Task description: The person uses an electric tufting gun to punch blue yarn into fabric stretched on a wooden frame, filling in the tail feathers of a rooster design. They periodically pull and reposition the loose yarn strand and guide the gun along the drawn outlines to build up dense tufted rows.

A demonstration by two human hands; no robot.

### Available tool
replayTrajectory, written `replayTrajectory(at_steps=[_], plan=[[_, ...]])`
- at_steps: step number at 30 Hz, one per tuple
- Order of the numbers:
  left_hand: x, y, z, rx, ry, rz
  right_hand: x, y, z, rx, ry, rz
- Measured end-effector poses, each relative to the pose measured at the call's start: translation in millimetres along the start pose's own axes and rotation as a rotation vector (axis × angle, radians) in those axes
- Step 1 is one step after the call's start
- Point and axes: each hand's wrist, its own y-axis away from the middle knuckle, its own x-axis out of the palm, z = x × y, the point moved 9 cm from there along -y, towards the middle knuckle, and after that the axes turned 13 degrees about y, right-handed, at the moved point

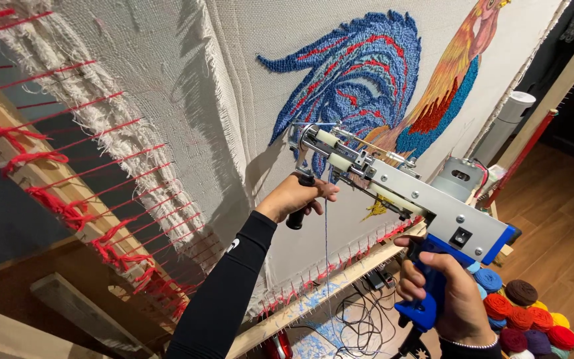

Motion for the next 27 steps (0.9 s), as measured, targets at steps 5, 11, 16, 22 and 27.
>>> replayTrajectory(at_steps=[5, 11, 16, 22, 27], plan=[[-17.8, 2.8, -12.7, 0.003, -0.019, -0.091, 35.5, -1.1, 2.6, 0.015, 0.009, -0.024], [-58.6, -7.1, -9.5, 0.068, 0.038, -0.210, 68.9, -6.7, -2.5, 0.005, -0.031, -0.065], [-77.9, -2.6, -19.8, 0.108, -0.024, -0.329, 82.7, -12.9, -5.2, -0.027, -0.034, -0.090], [-77.0, 13.2, -37.9, 0.196, -0.040, -0.378, 79.6, -18.8, -11.8, 0.022, -0.084, -0.107], [-84.1, -0.1, -33.3, 0.292, 0.005, -0.346, 75.9, -26.1, -21.0, 0.074, -0.225, -0.056]])
